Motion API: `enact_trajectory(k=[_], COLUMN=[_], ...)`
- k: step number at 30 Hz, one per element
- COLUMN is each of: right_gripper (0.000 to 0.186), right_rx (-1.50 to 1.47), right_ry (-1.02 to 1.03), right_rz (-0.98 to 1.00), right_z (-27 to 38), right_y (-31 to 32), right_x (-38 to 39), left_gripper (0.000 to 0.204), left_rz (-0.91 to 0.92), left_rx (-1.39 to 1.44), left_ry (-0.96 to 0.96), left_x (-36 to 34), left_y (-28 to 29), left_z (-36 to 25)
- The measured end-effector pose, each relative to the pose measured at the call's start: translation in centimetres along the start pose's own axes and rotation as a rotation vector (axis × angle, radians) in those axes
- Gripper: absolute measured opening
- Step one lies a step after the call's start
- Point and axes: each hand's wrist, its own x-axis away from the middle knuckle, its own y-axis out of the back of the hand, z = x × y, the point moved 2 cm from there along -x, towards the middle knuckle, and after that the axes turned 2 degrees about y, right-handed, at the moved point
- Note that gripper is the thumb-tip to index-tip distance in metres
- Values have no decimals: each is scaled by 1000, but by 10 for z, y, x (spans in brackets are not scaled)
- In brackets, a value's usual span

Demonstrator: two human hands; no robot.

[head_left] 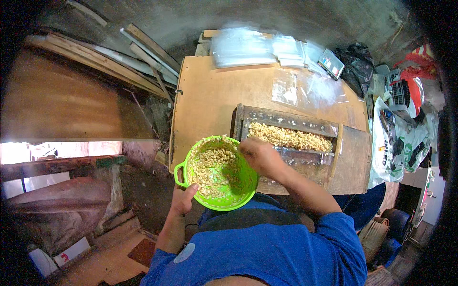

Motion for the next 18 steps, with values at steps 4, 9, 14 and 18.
enact_trajectory(k=[4,9,14,18], right_gripper=[15,23,27,34], right_rx=[283,352,347,377], right_ry=[-103,248,60,-45], right_rz=[-2,-93,-34,-83], right_z=[-35,-61,-80,-88], right_y=[16,10,26,35], right_x=[-5,-2,13,22], left_gripper=[78,77,78,79], left_rz=[22,19,-27,-36], left_rx=[33,91,71,39], left_ry=[-1,13,57,48], left_x=[0,2,4,6], left_y=[0,0,3,5], left_z=[2,8,17,19])
